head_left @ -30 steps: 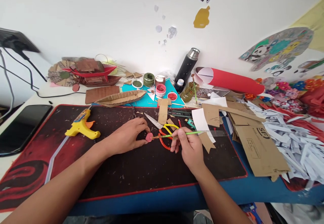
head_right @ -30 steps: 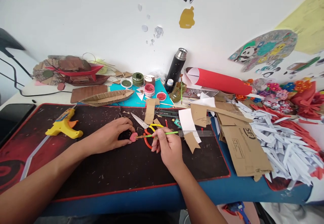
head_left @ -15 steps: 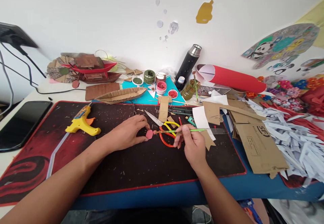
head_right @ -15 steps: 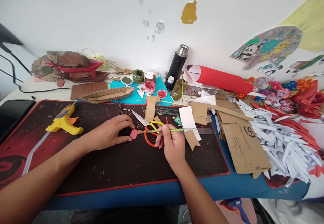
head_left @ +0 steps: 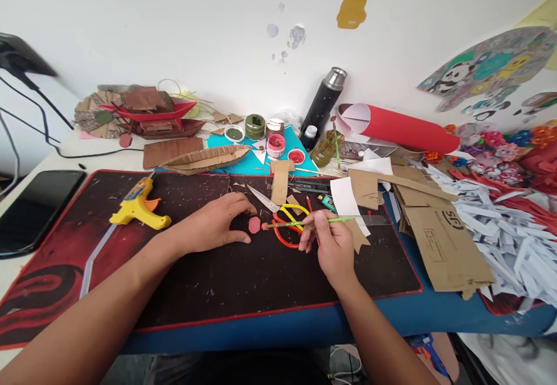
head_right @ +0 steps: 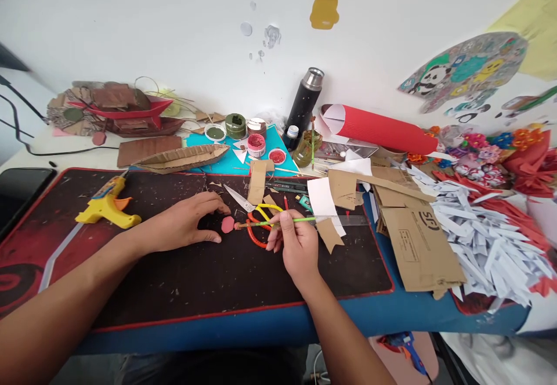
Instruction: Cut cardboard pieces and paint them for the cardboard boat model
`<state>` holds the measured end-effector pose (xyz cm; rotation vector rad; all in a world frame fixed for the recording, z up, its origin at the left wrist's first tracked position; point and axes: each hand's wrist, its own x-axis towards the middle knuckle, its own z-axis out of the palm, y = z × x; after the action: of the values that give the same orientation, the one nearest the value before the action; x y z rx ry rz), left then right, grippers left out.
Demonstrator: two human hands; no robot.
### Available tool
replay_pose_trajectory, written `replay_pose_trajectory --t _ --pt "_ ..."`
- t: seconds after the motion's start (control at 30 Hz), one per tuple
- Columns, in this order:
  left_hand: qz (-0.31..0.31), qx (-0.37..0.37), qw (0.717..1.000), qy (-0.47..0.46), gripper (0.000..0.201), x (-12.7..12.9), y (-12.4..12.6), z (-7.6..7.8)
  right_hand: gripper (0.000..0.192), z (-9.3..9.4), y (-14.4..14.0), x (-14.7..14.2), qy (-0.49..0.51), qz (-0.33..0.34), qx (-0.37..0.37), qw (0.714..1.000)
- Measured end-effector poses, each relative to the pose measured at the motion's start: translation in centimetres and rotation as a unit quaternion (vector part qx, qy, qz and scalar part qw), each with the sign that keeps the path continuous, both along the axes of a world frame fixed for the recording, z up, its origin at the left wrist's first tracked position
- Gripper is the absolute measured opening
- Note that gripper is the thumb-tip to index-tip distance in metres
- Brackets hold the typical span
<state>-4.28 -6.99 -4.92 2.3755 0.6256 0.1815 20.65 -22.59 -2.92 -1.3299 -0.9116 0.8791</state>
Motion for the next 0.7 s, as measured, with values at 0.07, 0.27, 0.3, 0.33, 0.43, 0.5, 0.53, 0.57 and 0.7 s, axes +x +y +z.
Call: replay_pose_trajectory --t 0.07,0.27,0.3,0.33,0.43,0.5,0.53,0.57,0.7 --pt "-0.008 -0.005 1.000 -0.003 0.032 -0.2 0.1 0.0 0.052 0.0 0.0 0.0 0.004 -0.003 -0.002 1.000" --pt "-0.050 0.047 0.998 0.000 0.053 0.3 0.0 0.4 0.053 -0.2 0.1 -0.1 0.018 -0.004 -0.010 1.000" --pt "-0.058 0.058 0.997 0.005 0.058 0.5 -0.1 0.5 0.053 -0.2 0.1 -0.1 0.019 -0.004 -0.011 1.000" --pt "-0.063 0.067 0.996 0.012 0.061 0.7 -0.1 0.5 0.053 -0.2 0.1 -0.2 0.021 -0.004 -0.011 1.000" --pt "-0.067 0.078 0.994 0.020 0.056 1.0 -0.3 0.5 0.053 -0.2 0.1 -0.1 0.025 -0.005 -0.009 1.000" --pt "-0.062 0.075 0.995 0.015 0.045 1.0 -0.3 0.5 0.053 -0.2 0.0 0.0 0.023 -0.005 -0.011 1.000" --pt "-0.058 0.072 0.996 0.013 0.040 1.0 -0.3 0.5 0.053 -0.1 -0.1 0.1 0.021 -0.004 -0.012 1.000" --pt "-0.054 0.070 0.996 0.011 0.036 1.0 -0.3 0.4 0.054 -0.1 -0.1 0.1 0.019 -0.004 -0.014 1.000" --pt "-0.044 0.057 0.997 0.012 0.030 0.7 -0.3 0.3 0.055 0.1 -0.4 0.3 0.015 -0.005 -0.018 1.000"
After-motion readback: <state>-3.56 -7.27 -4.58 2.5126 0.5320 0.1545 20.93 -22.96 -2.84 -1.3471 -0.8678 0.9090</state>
